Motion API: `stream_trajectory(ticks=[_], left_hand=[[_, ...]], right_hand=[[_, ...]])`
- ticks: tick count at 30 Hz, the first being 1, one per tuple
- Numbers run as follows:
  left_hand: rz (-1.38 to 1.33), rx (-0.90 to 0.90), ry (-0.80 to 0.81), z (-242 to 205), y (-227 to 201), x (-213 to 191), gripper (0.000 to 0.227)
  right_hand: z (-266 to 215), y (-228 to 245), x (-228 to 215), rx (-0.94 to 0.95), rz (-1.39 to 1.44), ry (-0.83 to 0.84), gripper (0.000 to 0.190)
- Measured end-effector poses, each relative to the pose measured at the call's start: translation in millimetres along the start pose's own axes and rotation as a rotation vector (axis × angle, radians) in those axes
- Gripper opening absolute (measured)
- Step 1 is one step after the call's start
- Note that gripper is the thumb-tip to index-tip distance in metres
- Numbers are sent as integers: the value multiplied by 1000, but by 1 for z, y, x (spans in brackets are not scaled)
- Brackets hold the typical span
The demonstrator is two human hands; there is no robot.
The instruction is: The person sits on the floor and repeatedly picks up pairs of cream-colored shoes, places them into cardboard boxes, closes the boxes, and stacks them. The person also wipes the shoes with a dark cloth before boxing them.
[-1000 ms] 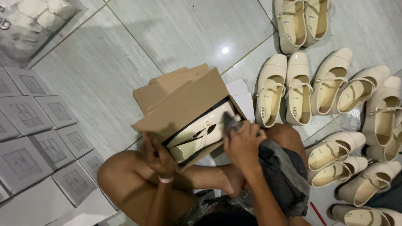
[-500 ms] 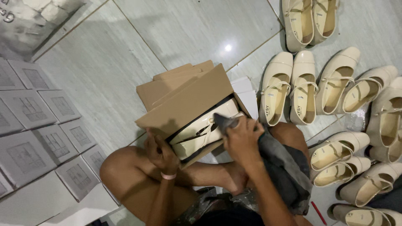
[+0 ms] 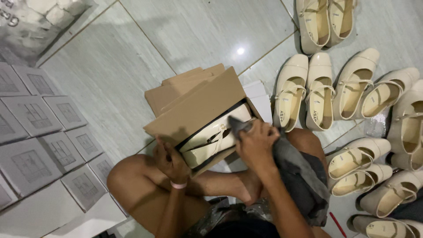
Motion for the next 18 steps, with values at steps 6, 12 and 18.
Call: stream_trajectory(ticks=[6,12,18], left_hand=[[27,41,9,2,-5,-1,37],[49,12,22,2,3,0,41],[126,153,43,16,-15,0,37]], right_hand=[[10,-14,-15,164,-3,-98,26],[3,4,7,43,52,-39,23],[-77,-87,12,198,307,-147,27]])
Point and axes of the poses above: each hand's wrist, its own z-axis towards the middle knuckle, its own x-axis out of the palm, y = z × x, the point moved 6 cm from there along z, towards the middle knuckle, and after that the axes turned 7 degrees about -z, right-handed, at the moved point
